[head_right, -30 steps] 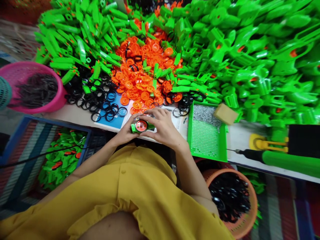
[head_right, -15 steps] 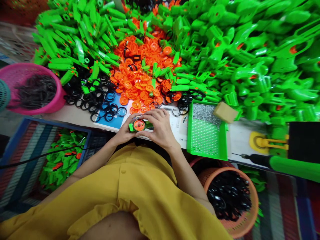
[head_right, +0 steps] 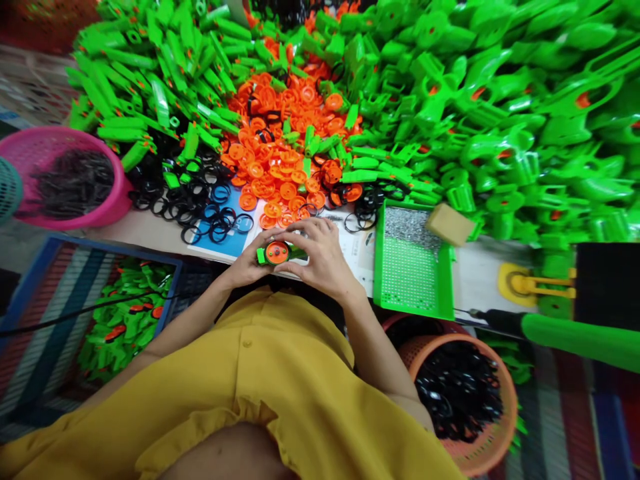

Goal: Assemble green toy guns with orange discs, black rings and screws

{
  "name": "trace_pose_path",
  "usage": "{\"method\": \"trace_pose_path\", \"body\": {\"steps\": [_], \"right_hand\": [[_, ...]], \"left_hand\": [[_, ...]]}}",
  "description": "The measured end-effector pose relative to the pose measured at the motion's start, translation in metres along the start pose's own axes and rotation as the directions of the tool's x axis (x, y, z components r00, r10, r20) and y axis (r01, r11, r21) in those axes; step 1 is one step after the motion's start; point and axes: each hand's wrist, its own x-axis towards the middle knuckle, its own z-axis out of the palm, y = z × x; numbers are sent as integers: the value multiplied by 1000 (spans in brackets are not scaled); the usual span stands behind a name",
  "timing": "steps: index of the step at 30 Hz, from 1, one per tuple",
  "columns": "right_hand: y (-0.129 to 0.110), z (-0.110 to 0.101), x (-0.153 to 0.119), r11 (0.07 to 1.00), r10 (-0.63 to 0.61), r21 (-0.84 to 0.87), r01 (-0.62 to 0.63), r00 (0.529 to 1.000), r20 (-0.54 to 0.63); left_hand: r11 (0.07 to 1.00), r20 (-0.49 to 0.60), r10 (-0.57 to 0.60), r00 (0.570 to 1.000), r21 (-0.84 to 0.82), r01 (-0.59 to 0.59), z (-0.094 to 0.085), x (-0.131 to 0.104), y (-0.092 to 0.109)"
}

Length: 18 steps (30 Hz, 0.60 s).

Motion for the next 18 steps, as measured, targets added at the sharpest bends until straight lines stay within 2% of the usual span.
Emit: {"method": "trace_pose_path", "body": {"steps": [5,11,18], "right_hand": [[2,-10,6,1000,-23,-9,24,993,116],[-1,-8,5,1000,-25,11,23,992,124],[1,-7,7,999,-25,27,22,993,112]], "left_hand": [[1000,44,-3,999,2,3,-4,2,5],[997,143,20,990,-78,-9,-12,-5,3],[994,39,-45,998,-101,49,-3,-4,-6]]}}
